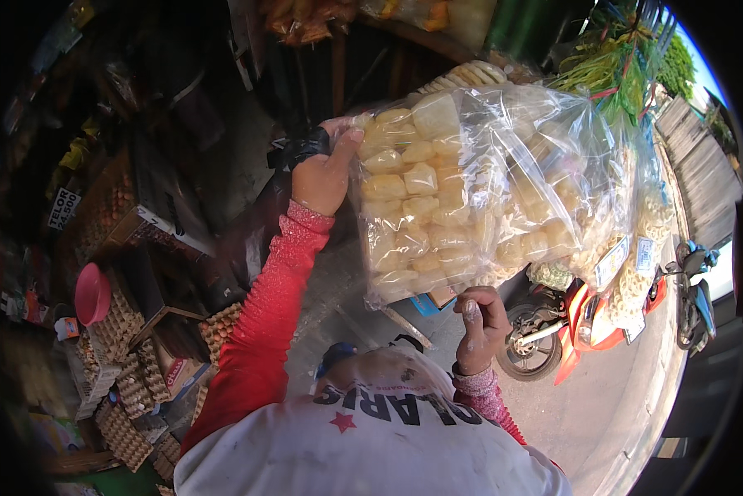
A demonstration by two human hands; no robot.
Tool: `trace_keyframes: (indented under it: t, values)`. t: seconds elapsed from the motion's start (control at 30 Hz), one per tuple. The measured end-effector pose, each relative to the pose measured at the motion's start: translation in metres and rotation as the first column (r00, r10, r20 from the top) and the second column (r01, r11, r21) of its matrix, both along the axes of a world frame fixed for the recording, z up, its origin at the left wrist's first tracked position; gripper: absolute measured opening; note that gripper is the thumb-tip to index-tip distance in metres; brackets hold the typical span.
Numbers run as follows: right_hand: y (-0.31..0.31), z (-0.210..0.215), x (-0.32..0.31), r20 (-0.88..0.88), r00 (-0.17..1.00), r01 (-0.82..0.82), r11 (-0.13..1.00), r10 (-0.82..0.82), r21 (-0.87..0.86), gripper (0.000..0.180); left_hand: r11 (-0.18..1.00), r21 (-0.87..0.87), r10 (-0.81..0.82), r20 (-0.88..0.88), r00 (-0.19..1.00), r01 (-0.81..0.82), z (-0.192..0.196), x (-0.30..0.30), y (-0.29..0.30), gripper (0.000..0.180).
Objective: The person picks up multiple packages of snacks from a hanging display and places them into a black plastic bag. They continue to add more snack packages to the bag, handling them one by one, and then move through the shop carrying the filled bag.
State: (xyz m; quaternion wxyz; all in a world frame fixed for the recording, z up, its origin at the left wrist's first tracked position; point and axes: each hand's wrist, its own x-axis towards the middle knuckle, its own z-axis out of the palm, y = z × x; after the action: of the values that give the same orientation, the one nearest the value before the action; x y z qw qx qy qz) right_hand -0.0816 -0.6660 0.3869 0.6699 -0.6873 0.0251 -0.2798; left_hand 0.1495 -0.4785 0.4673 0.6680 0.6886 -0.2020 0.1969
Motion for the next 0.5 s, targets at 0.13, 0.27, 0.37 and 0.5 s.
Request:
trace_keyframes:
  t: [0.13,0.27,0.37,0.5]
  values:
    - [0.020,-0.020,0.009,-0.017,0.988,-0.115,0.812,0.153,0.572,0.062,0.990,-0.109,-0.085,0.001,0.996,0.084,-0.010,-0.017,-0.015,0.028]
    - [0.004,-0.052,0.030,-0.076,0.989,-0.078,0.877,0.129,0.474,0.089,0.947,-0.241,-0.255,-0.169,0.952,0.211,-0.028,-0.024,-0.026,0.024]
    - [0.005,-0.039,0.031,-0.041,0.997,-0.041,0.859,0.072,0.510,0.091,0.900,-0.210,-0.435,-0.346,0.832,0.383,-0.029,-0.032,-0.020,0.040]
    - [0.002,-0.032,0.027,-0.017,1.000,-0.006,0.880,0.016,0.475,0.090,0.790,-0.145,-0.583,-0.475,0.659,0.595,-0.039,-0.025,-0.016,0.068]
